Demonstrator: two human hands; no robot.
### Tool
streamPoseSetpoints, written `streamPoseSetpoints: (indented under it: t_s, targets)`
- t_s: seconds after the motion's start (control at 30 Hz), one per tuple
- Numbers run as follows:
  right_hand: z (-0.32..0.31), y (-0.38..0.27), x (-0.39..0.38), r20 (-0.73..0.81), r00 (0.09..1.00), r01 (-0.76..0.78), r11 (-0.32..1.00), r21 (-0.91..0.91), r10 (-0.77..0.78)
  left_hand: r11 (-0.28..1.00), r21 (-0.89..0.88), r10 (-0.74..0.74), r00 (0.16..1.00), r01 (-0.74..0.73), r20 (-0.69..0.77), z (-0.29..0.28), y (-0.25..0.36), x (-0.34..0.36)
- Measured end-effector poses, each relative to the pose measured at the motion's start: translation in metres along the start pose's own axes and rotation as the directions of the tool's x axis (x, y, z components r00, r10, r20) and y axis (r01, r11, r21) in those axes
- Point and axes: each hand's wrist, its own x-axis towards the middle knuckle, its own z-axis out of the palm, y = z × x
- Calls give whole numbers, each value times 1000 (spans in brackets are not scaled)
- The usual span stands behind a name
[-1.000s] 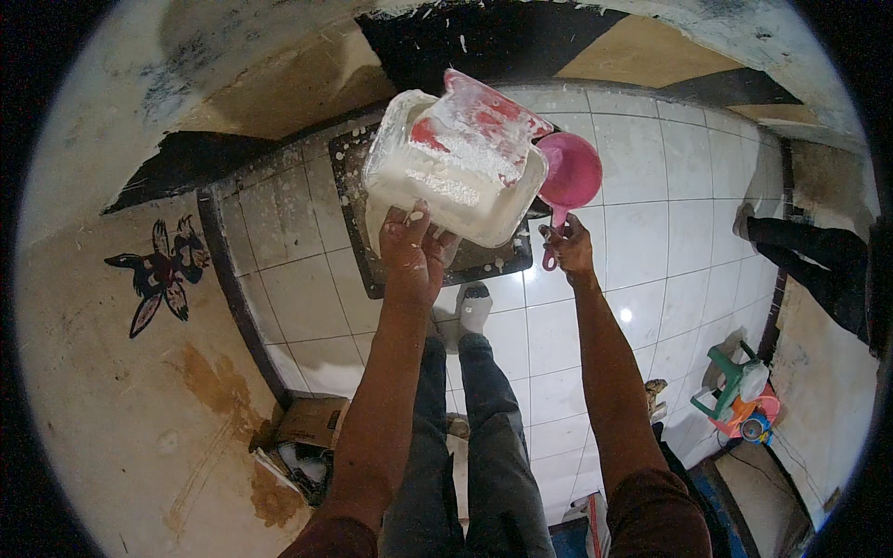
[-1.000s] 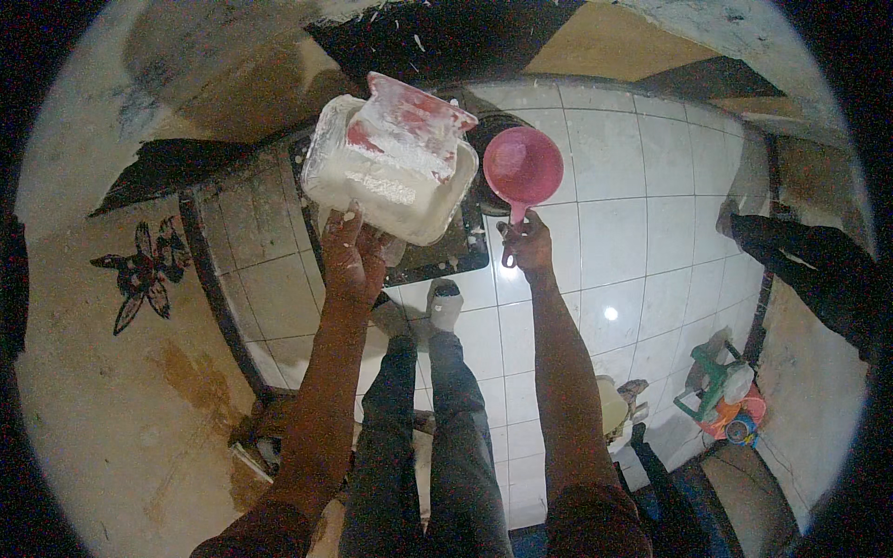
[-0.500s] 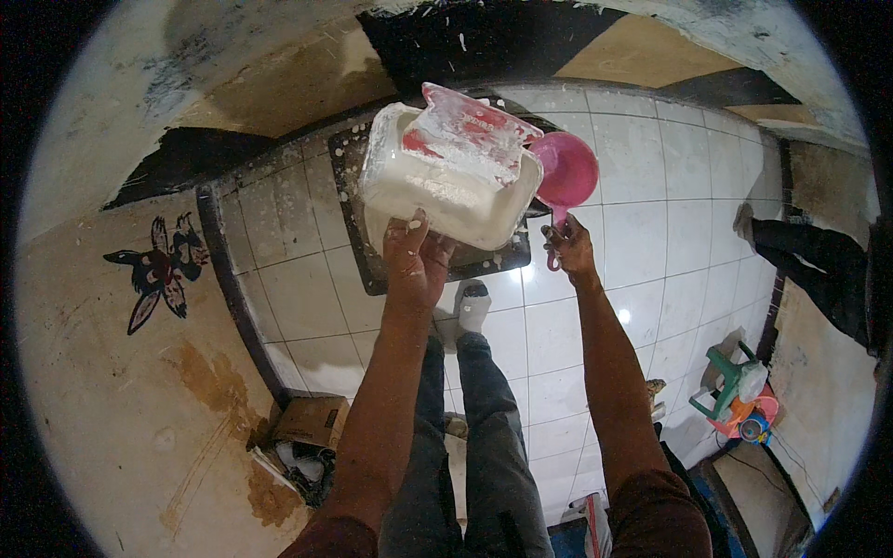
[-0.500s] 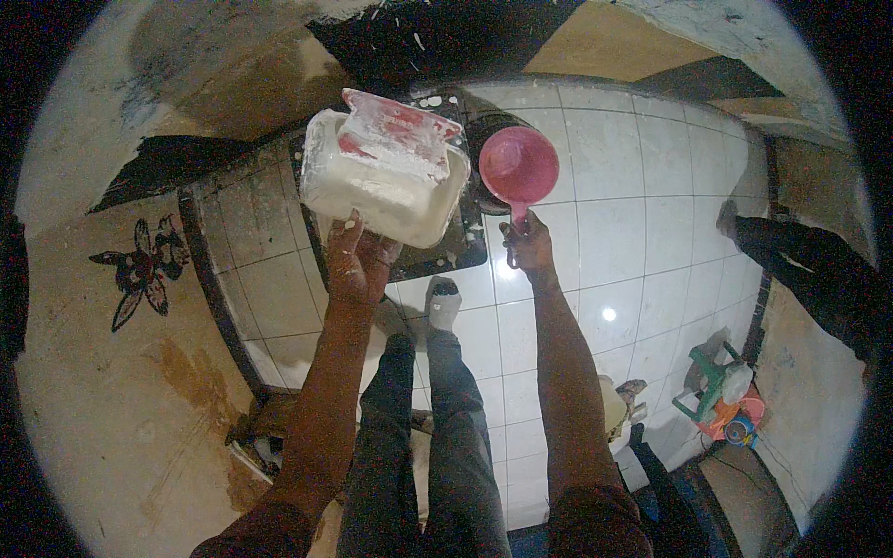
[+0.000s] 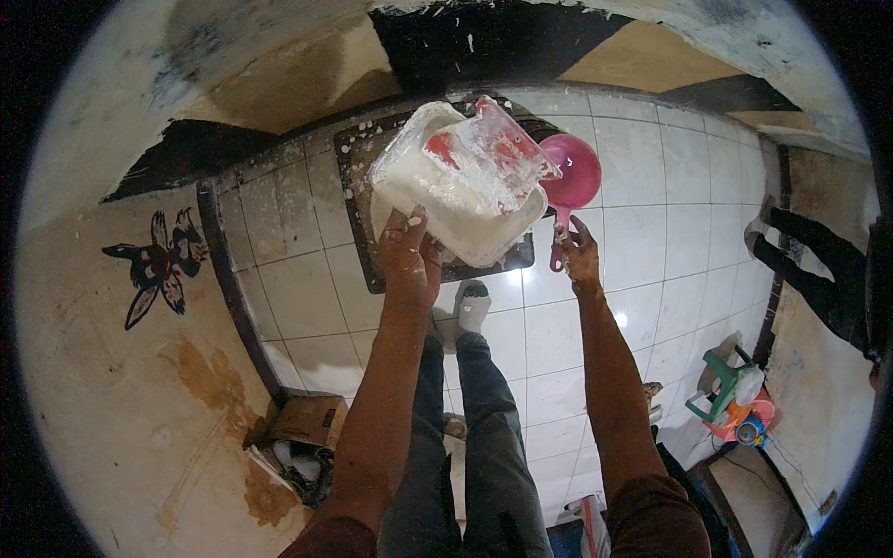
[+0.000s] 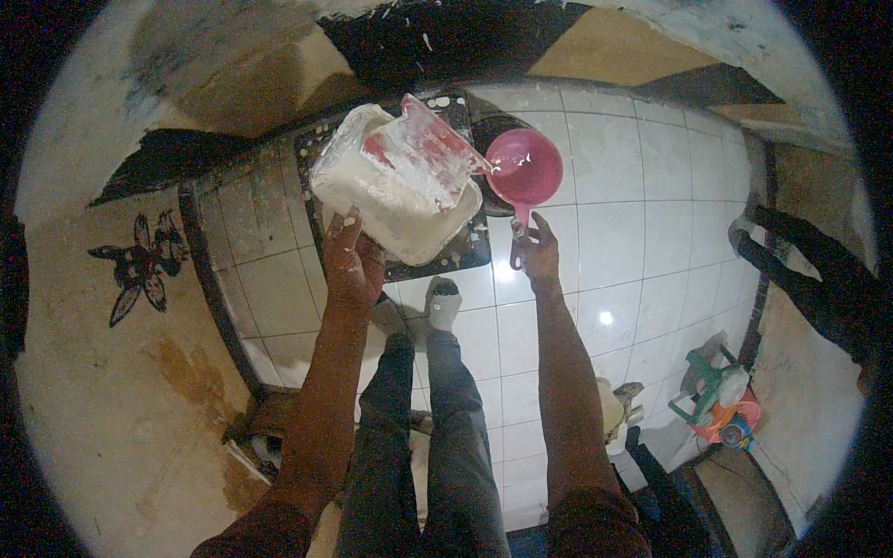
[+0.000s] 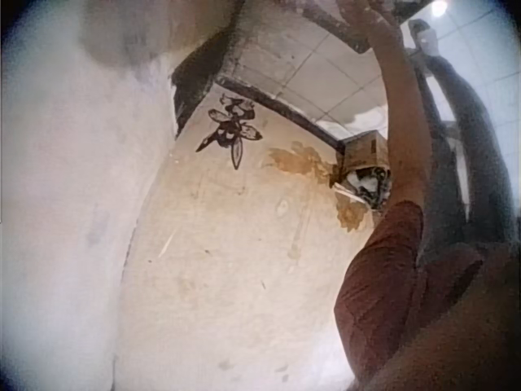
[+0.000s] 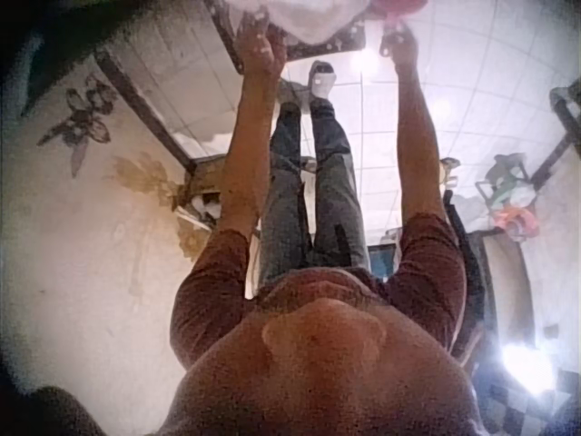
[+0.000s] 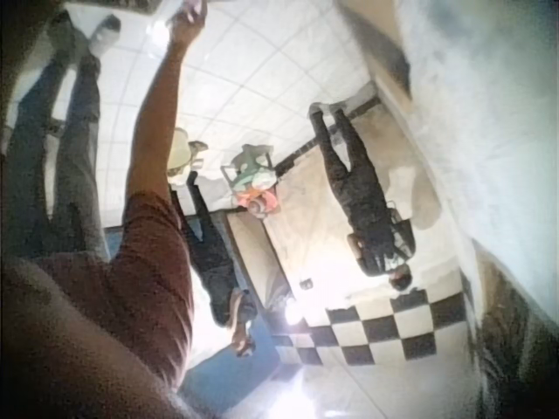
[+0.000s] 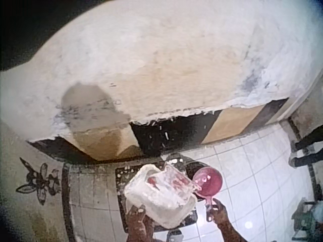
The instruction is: The person applies a white plaster or filler substance to holes and cracks in a wall using a putty knife and a plastic container, smoothing the material over the surface.
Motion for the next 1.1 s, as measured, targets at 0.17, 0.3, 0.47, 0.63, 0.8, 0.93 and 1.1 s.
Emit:
streamPoseSetpoints:
  t_s: [0.17,0.3,0.47,0.63,0.8,0.93,1.1]
  targets:
    - [-8,4,13,-58,990,134,989,66,-130,1000,-26,-4,1000,4,-8,-6,0,-1]
    - [-12,-8,16,-226,966,78,977,-200,-123,1000,-13,-23,998,22,-56,-2,0,-2]
    - [13,-138,-34,-256,740,574,782,-243,-623,1000,9,10,999,-9,-34,-11,1,-1]
    - [46,-252,-85,90,693,629,539,-560,-715,984,176,-34,999,40,-38,-13,6,-9]
    - [67,-297,-136,218,713,606,429,-670,-666,992,97,-70,994,78,-85,31,38,-38]
    - [65,-322,-172,211,713,578,389,-717,-669,996,22,-85,995,86,-55,44,67,-55]
    - [52,-358,-197,187,540,680,295,-671,-820,1000,26,12,1000,-13,16,76,99,-79]
